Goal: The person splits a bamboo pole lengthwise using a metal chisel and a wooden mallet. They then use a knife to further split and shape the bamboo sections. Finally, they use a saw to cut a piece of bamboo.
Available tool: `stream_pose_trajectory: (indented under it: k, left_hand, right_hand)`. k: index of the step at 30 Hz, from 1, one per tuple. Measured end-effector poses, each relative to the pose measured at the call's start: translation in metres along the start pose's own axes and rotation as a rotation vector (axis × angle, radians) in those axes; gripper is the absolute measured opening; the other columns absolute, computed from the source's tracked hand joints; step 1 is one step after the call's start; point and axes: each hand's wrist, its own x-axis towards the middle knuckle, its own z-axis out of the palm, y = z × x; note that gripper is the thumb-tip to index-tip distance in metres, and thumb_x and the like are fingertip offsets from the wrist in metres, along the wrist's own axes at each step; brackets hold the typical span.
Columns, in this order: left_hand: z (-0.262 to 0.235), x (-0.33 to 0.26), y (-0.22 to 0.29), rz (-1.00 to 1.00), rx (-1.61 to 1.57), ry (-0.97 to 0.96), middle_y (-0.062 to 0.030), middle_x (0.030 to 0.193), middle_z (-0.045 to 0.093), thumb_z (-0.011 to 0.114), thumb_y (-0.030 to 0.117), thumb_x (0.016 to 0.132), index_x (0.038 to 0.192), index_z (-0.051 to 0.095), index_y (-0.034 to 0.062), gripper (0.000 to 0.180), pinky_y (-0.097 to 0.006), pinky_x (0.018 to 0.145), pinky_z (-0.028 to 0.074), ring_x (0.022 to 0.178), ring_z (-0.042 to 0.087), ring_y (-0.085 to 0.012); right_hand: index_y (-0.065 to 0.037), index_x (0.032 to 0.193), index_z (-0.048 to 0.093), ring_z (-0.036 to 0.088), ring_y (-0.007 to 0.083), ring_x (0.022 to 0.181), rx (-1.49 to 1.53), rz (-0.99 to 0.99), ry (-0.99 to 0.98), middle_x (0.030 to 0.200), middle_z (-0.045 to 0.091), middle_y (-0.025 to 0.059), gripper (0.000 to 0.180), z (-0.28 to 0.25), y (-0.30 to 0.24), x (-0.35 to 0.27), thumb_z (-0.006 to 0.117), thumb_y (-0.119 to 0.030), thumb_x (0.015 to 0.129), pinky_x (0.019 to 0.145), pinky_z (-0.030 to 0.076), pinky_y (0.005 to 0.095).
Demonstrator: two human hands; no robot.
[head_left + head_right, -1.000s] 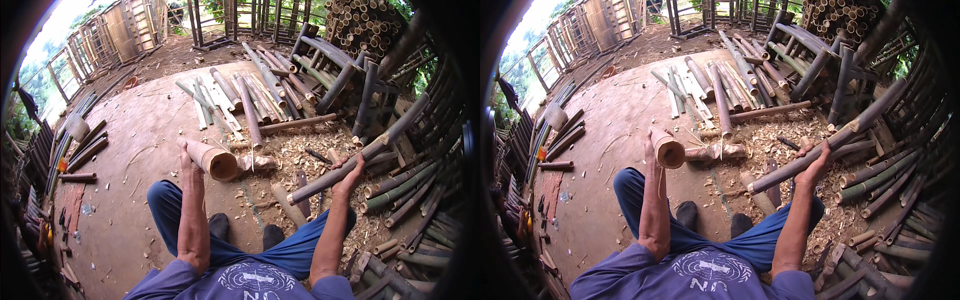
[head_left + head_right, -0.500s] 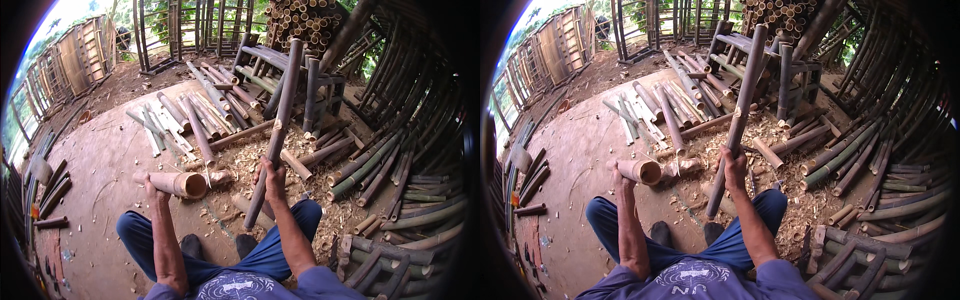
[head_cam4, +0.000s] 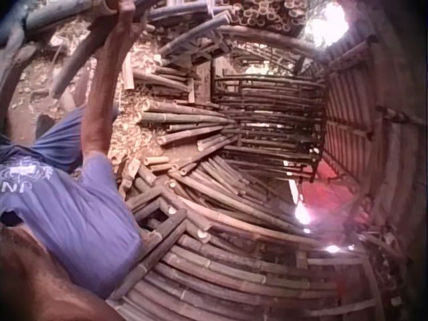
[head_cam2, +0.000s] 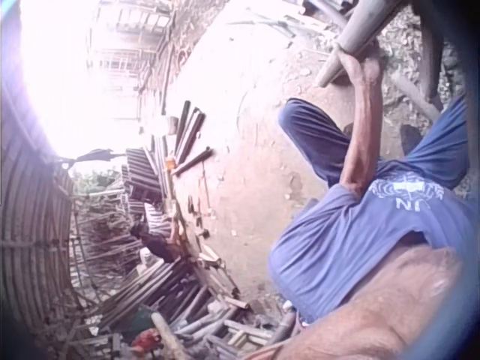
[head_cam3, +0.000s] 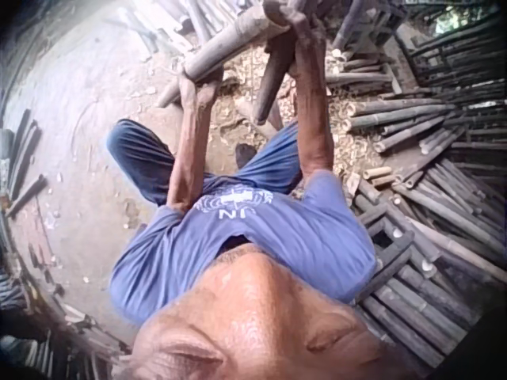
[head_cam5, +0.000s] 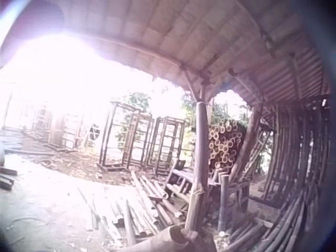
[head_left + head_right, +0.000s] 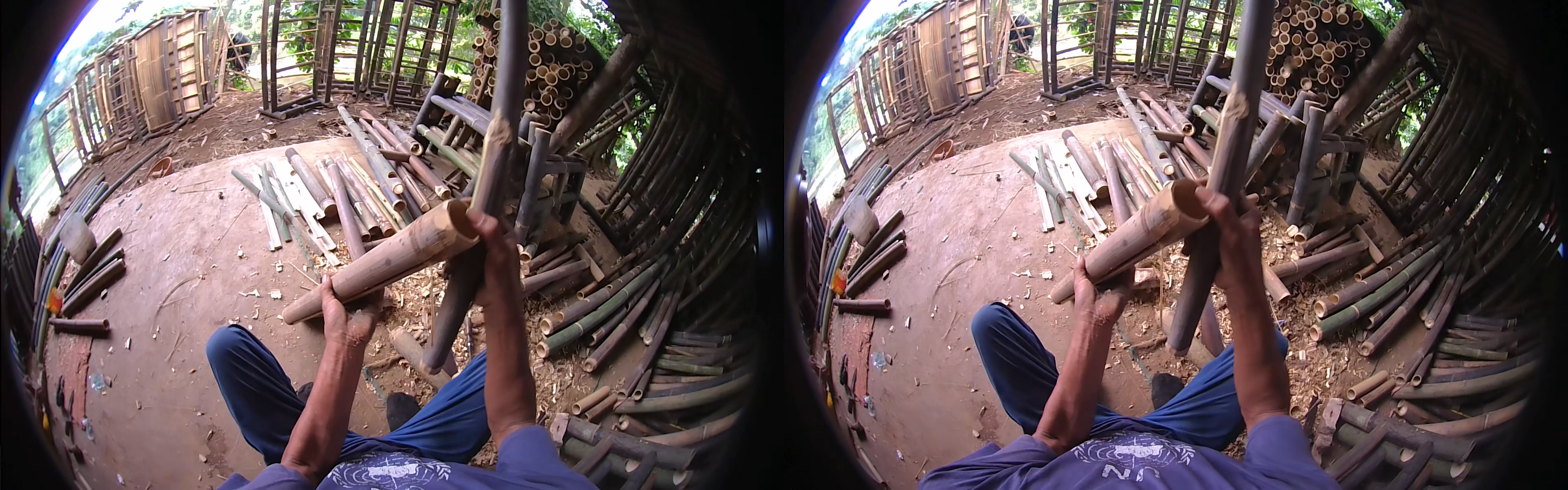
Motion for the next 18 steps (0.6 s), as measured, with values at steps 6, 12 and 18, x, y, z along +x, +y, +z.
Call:
stream_pose_trajectory:
  k: [6, 12, 18]
  left_hand:
    - [0.019, -0.025, -0.025, -0.154, 0.185, -0.245, -0.0243, 0.123, 0.063, 0.048, 0.055, 0.106, 0.14, 0.045, -0.003, 0.067, -0.056, 0.099, 0.055, 0.114, 0.065, -0.0377]
    - [0.062, -0.087, -0.013, 0.161, 1.26, -0.587, -0.0081, 0.079, 0.07, 0.075, 0.031, 0.096, 0.109, 0.065, 0.0005, 0.035, -0.026, 0.056, 0.053, 0.066, 0.067, -0.015]
    - [0.171, -0.073, -0.017, 0.784, 1.652, -0.94, -0.0167, 0.131, 0.057, 0.092, 0.012, 0.074, 0.156, 0.028, 0.007, 0.104, -0.041, 0.092, 0.058, 0.118, 0.065, -0.0246]
  right_hand:
    - [-0.002, 0.105, 0.072, 0.063, 0.0159, 0.048, -0.226, -0.187, -0.061, 0.069, 0.067, 0.0065, 0.04, 0.017, -0.083, 0.039, 0.081, -0.032, 0.081, 0.044, 0.055, 0.0288]
    - [-0.004, 0.096, 0.072, 0.063, 0.0124, 0.052, -0.373, -0.198, -0.221, 0.07, 0.067, 0.0042, 0.025, 0.028, -0.085, 0.062, 0.08, -0.023, 0.083, 0.048, 0.053, 0.0282]
    - [-0.003, 0.097, 0.069, 0.06, 0.007, 0.064, -0.373, -0.239, -0.429, 0.076, 0.064, -0.0003, 0.022, 0.051, -0.038, 0.057, 0.08, -0.019, 0.086, 0.059, 0.049, 0.0254]
